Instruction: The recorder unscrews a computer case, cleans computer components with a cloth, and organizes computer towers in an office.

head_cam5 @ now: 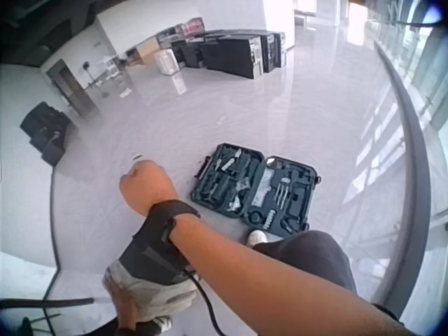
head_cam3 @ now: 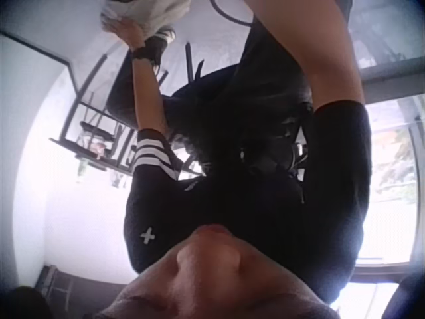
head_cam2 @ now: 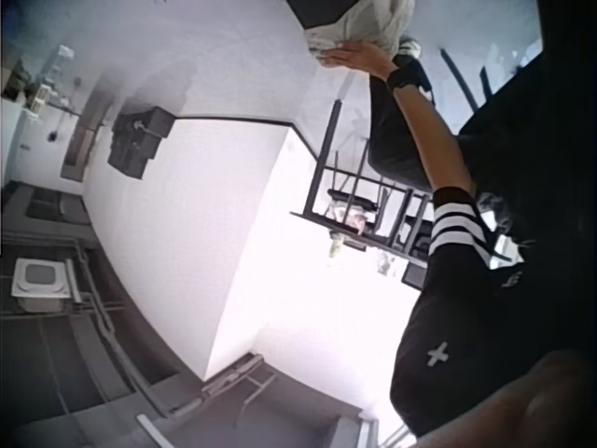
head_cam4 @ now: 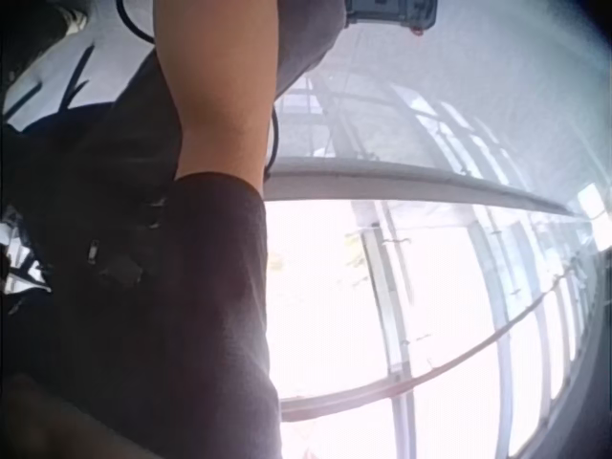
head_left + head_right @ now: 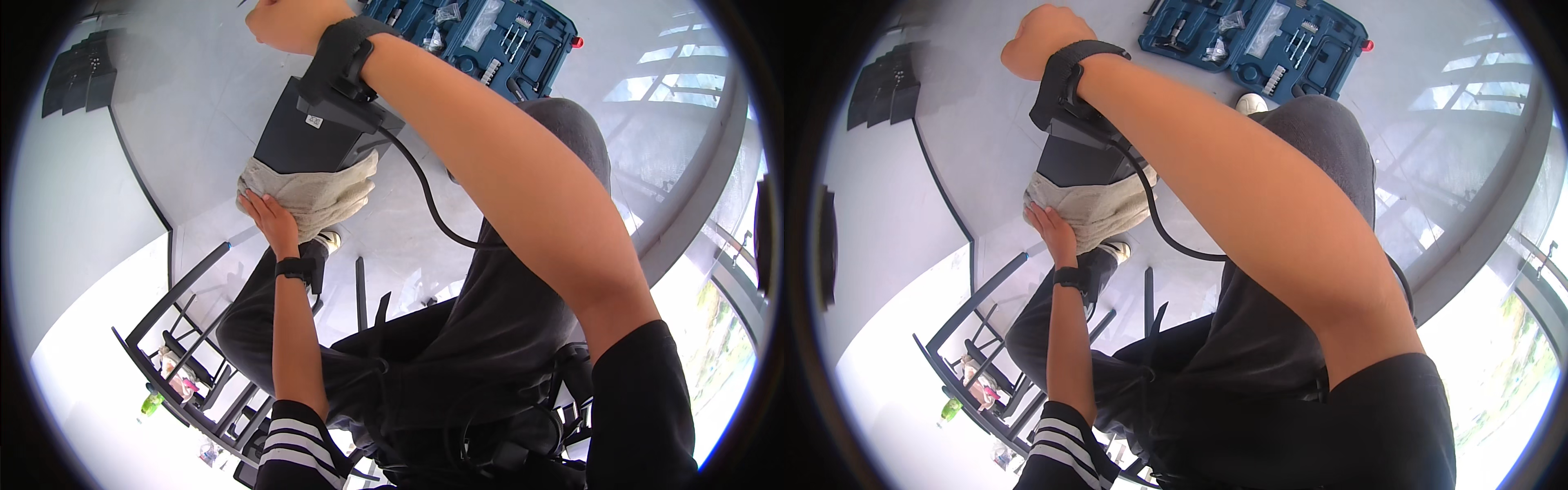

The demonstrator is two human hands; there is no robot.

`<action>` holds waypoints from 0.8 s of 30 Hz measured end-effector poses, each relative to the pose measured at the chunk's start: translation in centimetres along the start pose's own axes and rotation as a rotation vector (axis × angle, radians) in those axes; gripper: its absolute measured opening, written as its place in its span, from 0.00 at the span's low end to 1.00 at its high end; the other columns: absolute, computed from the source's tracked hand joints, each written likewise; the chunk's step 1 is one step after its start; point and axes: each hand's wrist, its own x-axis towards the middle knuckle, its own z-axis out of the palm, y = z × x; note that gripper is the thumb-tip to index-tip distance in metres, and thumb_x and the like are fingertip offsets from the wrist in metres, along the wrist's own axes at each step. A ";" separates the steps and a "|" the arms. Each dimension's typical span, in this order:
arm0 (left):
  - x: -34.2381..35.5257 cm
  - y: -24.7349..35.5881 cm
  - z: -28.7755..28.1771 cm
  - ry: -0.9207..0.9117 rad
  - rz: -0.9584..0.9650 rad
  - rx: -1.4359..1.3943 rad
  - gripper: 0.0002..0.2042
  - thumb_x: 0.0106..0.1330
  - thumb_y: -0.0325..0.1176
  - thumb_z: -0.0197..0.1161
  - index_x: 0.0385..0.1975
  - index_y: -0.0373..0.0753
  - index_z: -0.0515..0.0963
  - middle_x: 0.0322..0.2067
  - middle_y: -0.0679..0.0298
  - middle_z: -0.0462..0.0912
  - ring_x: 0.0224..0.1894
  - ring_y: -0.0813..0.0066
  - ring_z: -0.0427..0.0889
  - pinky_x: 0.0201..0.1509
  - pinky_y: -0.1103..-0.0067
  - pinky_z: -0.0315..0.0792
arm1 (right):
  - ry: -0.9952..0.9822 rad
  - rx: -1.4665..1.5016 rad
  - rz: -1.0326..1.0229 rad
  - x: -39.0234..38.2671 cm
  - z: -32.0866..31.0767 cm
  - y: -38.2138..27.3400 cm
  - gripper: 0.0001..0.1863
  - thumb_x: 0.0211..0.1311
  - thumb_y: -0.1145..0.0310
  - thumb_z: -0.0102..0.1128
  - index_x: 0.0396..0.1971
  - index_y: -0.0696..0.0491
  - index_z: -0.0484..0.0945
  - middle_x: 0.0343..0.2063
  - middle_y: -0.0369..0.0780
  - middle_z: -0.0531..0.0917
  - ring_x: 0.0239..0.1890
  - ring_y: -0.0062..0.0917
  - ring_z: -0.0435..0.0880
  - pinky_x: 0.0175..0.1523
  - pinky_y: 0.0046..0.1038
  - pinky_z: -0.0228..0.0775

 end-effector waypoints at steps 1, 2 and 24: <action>0.2 -0.4 -0.1 0.004 0.011 -0.040 0.27 0.78 0.43 0.36 0.70 0.32 0.52 0.73 0.45 0.42 0.74 0.47 0.45 0.75 0.63 0.47 | 0.003 0.000 -0.018 -0.1 0.5 -0.2 0.15 0.56 0.66 0.52 0.31 0.64 0.81 0.33 0.60 0.82 0.41 0.53 0.81 0.49 0.41 0.73; 0.4 -0.9 -0.2 0.012 0.006 -0.037 0.27 0.78 0.43 0.36 0.70 0.32 0.52 0.73 0.45 0.42 0.74 0.47 0.45 0.75 0.63 0.47 | 0.005 0.001 -0.036 -0.2 0.9 -0.4 0.15 0.56 0.66 0.53 0.30 0.64 0.81 0.33 0.59 0.82 0.41 0.53 0.81 0.49 0.41 0.73; 1.3 0.6 -2.0 -0.319 -0.738 -1.271 0.35 0.73 0.61 0.41 0.67 0.36 0.60 0.63 0.55 0.68 0.63 0.62 0.70 0.65 0.70 0.65 | -0.429 -0.557 -0.044 -2.9 4.1 2.3 0.17 0.47 0.65 0.56 0.34 0.59 0.83 0.35 0.53 0.85 0.42 0.47 0.84 0.47 0.40 0.77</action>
